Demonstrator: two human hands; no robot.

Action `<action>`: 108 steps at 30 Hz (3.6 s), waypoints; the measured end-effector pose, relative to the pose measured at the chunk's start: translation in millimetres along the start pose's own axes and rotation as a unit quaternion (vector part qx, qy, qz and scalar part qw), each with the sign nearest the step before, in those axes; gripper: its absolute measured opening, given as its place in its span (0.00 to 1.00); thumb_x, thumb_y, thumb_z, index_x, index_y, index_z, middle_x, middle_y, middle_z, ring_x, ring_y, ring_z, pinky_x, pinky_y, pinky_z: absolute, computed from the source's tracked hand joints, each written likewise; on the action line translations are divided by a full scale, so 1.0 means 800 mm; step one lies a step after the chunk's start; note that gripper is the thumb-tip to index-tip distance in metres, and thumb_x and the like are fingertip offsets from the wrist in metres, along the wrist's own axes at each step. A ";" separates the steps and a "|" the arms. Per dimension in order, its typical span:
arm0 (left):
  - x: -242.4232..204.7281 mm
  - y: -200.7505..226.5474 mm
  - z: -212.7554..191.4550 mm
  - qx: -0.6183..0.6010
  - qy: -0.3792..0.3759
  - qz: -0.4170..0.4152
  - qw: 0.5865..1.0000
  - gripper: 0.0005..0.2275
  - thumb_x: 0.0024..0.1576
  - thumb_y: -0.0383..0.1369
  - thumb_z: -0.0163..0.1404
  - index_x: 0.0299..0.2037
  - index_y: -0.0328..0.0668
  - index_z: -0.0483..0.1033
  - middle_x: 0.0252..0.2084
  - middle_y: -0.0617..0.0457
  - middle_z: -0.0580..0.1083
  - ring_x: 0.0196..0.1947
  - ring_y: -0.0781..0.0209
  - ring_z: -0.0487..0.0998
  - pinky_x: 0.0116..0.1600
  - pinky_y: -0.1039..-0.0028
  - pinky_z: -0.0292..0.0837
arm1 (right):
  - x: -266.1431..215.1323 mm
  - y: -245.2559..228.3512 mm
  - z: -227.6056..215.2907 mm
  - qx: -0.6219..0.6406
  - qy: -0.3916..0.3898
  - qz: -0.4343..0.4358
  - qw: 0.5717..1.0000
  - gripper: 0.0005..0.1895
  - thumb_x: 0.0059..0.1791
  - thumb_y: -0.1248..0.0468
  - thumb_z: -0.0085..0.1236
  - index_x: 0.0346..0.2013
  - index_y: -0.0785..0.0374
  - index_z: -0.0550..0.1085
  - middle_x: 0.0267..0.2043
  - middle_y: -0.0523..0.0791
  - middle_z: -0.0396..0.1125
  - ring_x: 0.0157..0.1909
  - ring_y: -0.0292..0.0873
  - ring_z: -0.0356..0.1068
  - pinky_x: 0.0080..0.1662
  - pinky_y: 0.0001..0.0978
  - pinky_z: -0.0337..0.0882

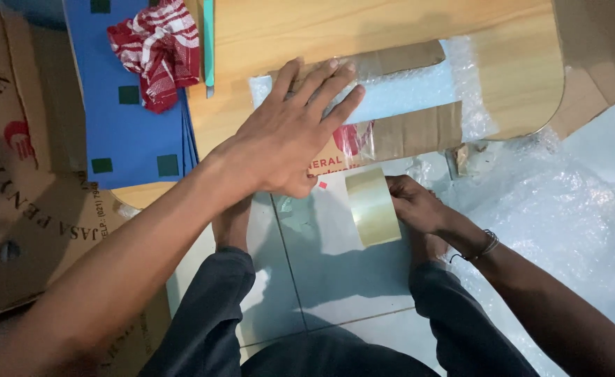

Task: Wrapping a small cardboard box in bubble wrap and securing it with adhesive tape.

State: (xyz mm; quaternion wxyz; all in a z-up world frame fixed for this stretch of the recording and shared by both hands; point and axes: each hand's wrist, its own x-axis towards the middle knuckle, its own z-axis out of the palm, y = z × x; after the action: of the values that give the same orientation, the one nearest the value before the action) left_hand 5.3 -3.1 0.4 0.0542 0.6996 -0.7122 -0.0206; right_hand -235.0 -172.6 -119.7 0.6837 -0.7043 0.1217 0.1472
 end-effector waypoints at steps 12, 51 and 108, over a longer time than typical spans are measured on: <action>-0.008 0.011 -0.024 -0.159 -0.003 0.028 0.987 0.59 0.24 0.31 0.62 0.75 0.38 0.48 0.72 0.36 0.62 0.69 0.41 0.60 0.72 0.50 0.41 | -0.013 0.014 -0.007 0.003 0.088 0.155 0.984 0.24 0.50 0.60 0.55 0.59 0.67 0.76 0.56 0.50 0.77 0.53 0.42 0.76 0.55 0.31 0.76; 0.028 -0.017 -0.082 -0.439 -0.158 -0.034 0.884 0.55 0.32 0.26 0.54 0.76 0.51 0.39 0.82 0.56 0.45 0.78 0.48 0.54 0.69 0.51 0.61 | 0.004 -0.017 -0.015 0.054 0.165 0.151 0.973 0.39 0.48 0.59 0.54 0.71 0.68 0.53 0.68 0.56 0.58 0.66 0.51 0.65 0.63 0.42 0.71; 0.064 -0.066 -0.109 -0.401 -0.054 0.017 0.915 0.21 0.47 0.31 0.60 0.53 0.36 0.81 0.52 0.55 0.76 0.44 0.60 0.75 0.47 0.74 0.68 | -0.039 -0.061 0.039 0.426 0.159 0.099 0.885 0.16 0.62 0.58 0.31 0.54 0.66 0.63 0.30 0.55 0.71 0.27 0.47 0.74 0.18 0.26 0.56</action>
State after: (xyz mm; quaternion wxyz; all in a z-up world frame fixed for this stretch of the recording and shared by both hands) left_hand 66.1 -51.5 84.0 0.2920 0.6046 -0.6582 -0.3407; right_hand -246.6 -140.7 -63.4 0.8714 -0.3436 0.3486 0.0342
